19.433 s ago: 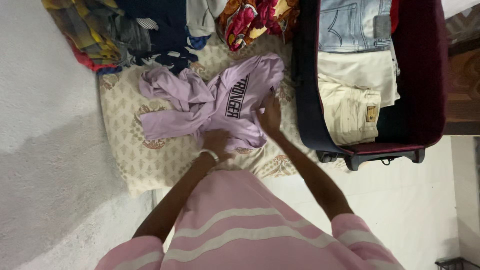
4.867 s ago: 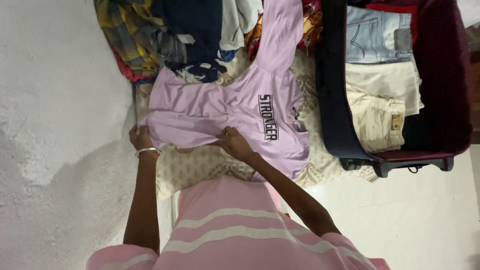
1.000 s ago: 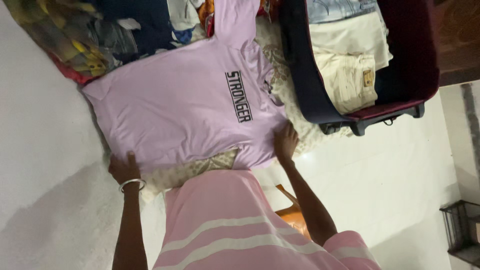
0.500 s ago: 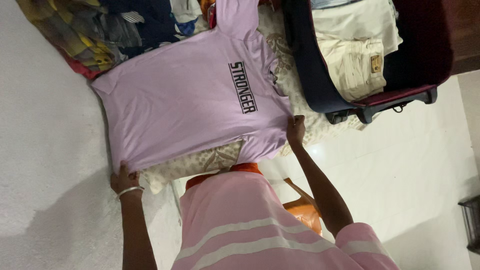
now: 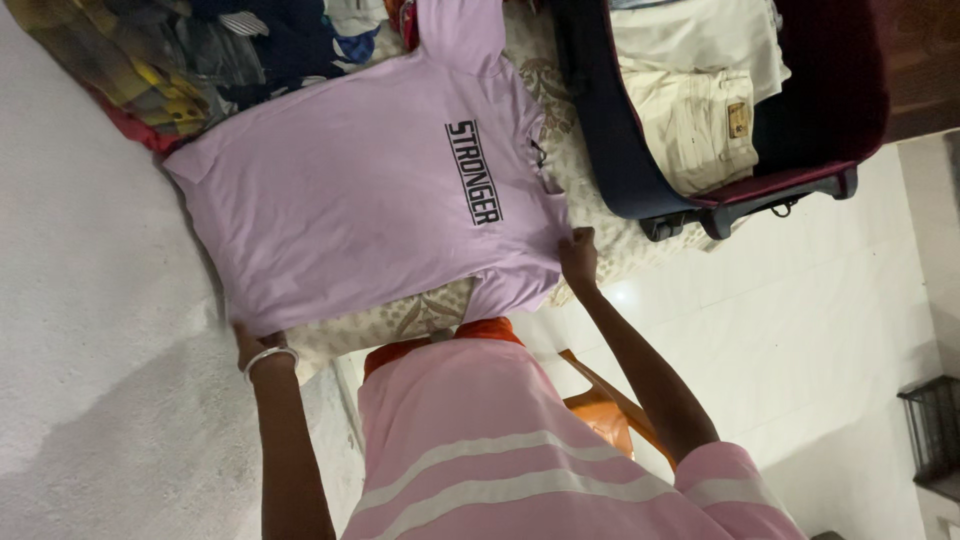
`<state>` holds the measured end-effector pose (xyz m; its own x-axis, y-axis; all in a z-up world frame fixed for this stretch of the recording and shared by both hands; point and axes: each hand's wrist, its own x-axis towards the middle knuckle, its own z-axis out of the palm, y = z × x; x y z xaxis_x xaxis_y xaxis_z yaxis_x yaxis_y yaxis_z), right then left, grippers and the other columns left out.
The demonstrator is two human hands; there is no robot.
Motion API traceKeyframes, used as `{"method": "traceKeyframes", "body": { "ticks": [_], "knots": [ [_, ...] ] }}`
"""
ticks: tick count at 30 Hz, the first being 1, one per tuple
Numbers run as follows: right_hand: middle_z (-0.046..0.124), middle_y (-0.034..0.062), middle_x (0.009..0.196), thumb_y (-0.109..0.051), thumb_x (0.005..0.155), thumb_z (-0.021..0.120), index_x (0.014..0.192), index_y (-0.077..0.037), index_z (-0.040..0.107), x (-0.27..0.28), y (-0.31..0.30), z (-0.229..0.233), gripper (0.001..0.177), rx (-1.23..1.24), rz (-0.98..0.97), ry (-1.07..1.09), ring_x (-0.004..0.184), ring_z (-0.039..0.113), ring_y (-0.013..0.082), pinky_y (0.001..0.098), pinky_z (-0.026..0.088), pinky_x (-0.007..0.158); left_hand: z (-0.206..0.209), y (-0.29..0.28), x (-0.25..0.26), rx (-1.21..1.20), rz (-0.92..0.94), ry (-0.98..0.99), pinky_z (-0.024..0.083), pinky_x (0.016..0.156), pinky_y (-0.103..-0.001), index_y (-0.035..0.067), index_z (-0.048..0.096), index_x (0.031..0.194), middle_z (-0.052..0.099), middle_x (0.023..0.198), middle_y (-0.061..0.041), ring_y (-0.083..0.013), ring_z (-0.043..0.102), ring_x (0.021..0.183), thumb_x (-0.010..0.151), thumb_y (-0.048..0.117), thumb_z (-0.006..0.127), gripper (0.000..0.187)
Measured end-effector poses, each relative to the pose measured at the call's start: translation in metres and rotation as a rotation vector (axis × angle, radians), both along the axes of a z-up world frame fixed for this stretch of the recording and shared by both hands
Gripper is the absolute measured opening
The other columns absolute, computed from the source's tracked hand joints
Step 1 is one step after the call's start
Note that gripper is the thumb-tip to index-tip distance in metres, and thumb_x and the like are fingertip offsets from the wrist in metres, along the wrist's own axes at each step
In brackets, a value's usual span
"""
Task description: The person folds a light purple hoodie on a bed. They smooth the garment, fold the sleeves inward, and then fold the body of the hoodie into a compact rectangle.
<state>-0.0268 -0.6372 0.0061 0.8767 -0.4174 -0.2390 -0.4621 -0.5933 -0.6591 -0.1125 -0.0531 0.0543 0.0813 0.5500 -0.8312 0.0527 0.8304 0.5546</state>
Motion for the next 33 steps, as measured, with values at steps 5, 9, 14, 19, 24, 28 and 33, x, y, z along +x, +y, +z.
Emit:
{"method": "traceKeyframes", "body": {
  "ticks": [5,9,14,19,24,28,33],
  "knots": [
    [0.063,0.026,0.119,-0.018,0.097,0.069,0.136,0.001,0.042,0.02,0.001,0.004,0.051,-0.098,0.149,-0.179,0.102,0.067,0.0366,0.0467,0.058,0.083,-0.052,0.029,-0.001,0.068,-0.008,0.253,0.068,0.078,-0.039,0.001,0.042,0.143,0.069,0.11,-0.02,-0.0289,0.072,0.099,0.085,0.0,0.079,0.069],
    [0.06,0.0261,0.126,-0.016,0.098,0.067,0.139,0.001,0.04,0.05,-0.005,0.003,0.052,-0.048,0.197,-0.225,0.107,0.067,0.0364,0.0439,0.058,0.088,-0.055,0.022,-0.009,0.305,-0.051,0.274,0.065,0.08,-0.039,0.007,0.045,0.145,0.067,0.111,-0.013,-0.0258,0.071,0.092,0.086,0.005,0.08,0.067],
    [0.062,0.0222,0.133,-0.003,0.091,0.058,0.149,-0.004,0.042,0.105,-0.009,0.0,0.06,-0.162,0.389,-0.268,0.117,0.065,0.0393,0.0444,0.055,0.099,-0.043,-0.076,-0.004,1.236,-0.378,0.288,0.056,0.088,-0.044,0.006,0.055,0.131,0.068,0.111,-0.015,-0.03,0.067,0.099,0.087,0.018,0.078,0.052],
    [0.052,0.0323,0.135,-0.009,0.091,0.068,0.143,0.0,0.041,0.181,0.01,-0.018,0.059,-0.373,0.519,-0.298,0.113,0.057,0.0497,0.054,0.05,0.093,-0.023,-0.249,0.007,1.54,-0.9,-0.107,0.047,0.096,-0.05,0.004,0.065,0.118,0.069,0.112,-0.016,-0.0343,0.063,0.106,0.087,0.03,0.077,0.042],
    [0.058,0.0232,0.119,-0.009,0.087,0.07,0.141,0.001,0.041,0.246,0.016,-0.032,0.061,-0.277,0.555,-0.345,0.107,0.059,0.0439,0.0535,0.05,0.09,-0.015,-0.384,0.031,1.427,-1.47,-0.328,0.043,0.101,-0.054,0.005,0.07,0.111,0.069,0.112,-0.019,-0.0381,0.062,0.108,0.092,0.025,0.07,0.028],
    [0.059,0.0207,0.115,-0.006,0.082,0.07,0.124,-0.004,0.053,0.28,0.007,-0.042,0.045,-0.283,0.61,-0.534,0.106,0.06,0.044,0.0514,0.05,0.091,-0.01,-0.456,0.048,1.436,-1.598,-0.382,0.04,0.107,-0.054,0.009,0.066,0.121,0.063,0.129,-0.016,-0.0374,0.055,0.123,0.094,0.03,0.067,0.035],
    [0.064,0.022,0.115,-0.008,0.087,0.064,0.123,-0.003,0.06,0.304,-0.003,-0.051,0.036,-0.414,0.59,-0.27,0.107,0.063,0.0433,0.0478,0.051,0.091,-0.017,-0.507,0.073,1.471,-1.597,-0.18,0.037,0.101,-0.056,0.004,0.058,0.136,0.056,0.137,-0.018,-0.0391,0.049,0.124,0.082,0.037,0.072,0.065]
  ]
}}
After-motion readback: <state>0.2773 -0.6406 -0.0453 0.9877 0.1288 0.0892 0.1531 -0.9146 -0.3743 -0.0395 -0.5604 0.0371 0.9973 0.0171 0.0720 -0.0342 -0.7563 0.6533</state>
